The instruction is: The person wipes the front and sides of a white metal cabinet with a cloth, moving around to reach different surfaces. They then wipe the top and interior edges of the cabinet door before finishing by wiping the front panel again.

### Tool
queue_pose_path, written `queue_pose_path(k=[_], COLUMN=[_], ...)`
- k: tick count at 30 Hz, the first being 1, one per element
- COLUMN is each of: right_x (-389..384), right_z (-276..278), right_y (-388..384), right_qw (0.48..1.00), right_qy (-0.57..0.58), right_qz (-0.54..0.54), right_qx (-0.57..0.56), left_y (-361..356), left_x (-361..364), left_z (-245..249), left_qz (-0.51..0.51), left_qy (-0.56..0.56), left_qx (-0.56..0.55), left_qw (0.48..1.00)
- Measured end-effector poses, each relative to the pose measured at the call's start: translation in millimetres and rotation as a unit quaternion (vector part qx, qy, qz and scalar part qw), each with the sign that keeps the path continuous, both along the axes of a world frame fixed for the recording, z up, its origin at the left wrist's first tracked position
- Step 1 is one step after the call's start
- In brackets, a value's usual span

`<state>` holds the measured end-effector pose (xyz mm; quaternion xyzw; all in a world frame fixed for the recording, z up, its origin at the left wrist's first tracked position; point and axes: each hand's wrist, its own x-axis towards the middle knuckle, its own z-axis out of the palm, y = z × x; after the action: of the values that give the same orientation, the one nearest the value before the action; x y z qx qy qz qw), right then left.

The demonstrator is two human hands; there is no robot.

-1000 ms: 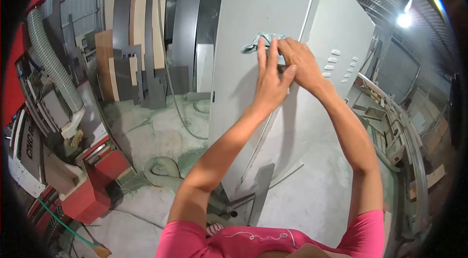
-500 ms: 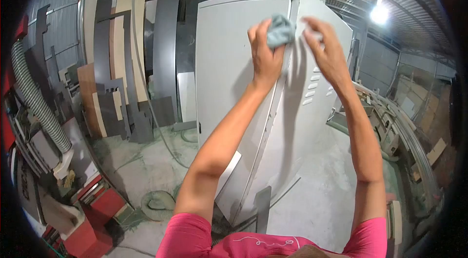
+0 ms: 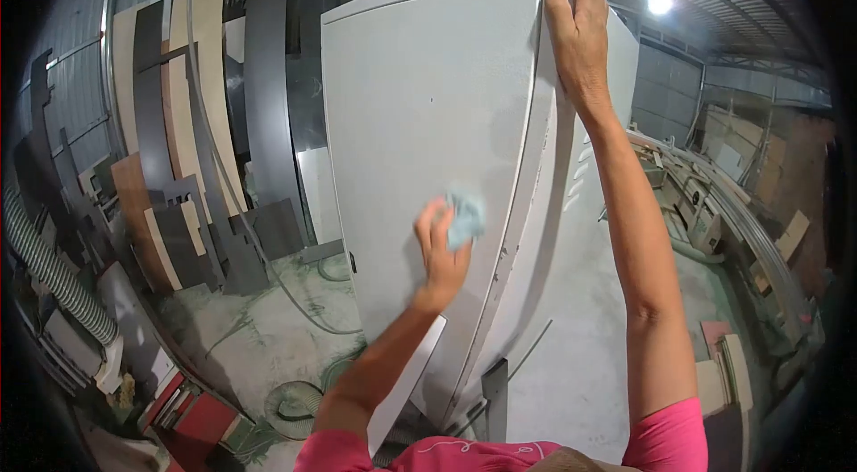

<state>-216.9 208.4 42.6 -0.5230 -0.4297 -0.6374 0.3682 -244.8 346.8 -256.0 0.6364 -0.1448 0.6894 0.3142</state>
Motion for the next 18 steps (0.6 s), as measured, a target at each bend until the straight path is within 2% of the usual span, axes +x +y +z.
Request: queue_pose_path(k=[2, 3, 4, 5, 8, 10, 12, 14, 16, 18], right_x=[-2.5, -8.3, -16.1, -19.3, -14.0, -11.5, -9.0, -7.0, -4.1, 0.9], right_z=[-2.0, -2.4, -2.2, -2.9, -2.0, -0.8, 1.0, 0.0, -2.7, -4.5], right_y=[2.4, 4.2, 6.5, 9.6, 6.1, 1.4, 0.6, 1.3, 2.7, 3.1], right_qw=[1.0, 1.0, 0.999, 0.998, 0.999, 0.999, 1.0, 1.0, 1.0, 0.999], right_qy=[0.019, 0.024, 0.017, 0.008, 0.027, 0.033, 0.018, 0.022, 0.024, 0.036], right_qz=[0.019, 0.016, 0.027, 0.039, 0.031, 0.026, -0.016, -0.006, 0.005, 0.005], right_qx=[0.001, -0.003, 0.023, 0.05, 0.023, 0.005, -0.009, -0.003, 0.001, 0.015], left_y=[6.3, 9.7, 13.0, 12.5, 5.4, -8.8, -11.3, -7.5, -0.8, 5.0], left_x=[0.7, -1.2, -2.9, -2.3, 9.2, 7.9, 6.8, 5.0, -9.3, -3.3], left_z=[-8.3, 22.2, 59.3, 111.4, 261.9, 309.5, 301.4, 260.4, 166.8, 39.2], left_qz=[-0.021, 0.009, 0.04, 0.066, 0.058, 0.045, 0.04, 0.044, 0.069, 0.025], left_qy=[0.008, 0.005, 0.002, -0.047, -0.163, -0.2, -0.208, -0.168, -0.087, -0.002], left_qx=[0.011, 0.033, 0.055, 0.07, 0.048, 0.035, 0.038, 0.05, 0.074, 0.079], left_qw=[1.0, 0.999, 0.998, 0.994, 0.984, 0.978, 0.977, 0.984, 0.991, 0.997])
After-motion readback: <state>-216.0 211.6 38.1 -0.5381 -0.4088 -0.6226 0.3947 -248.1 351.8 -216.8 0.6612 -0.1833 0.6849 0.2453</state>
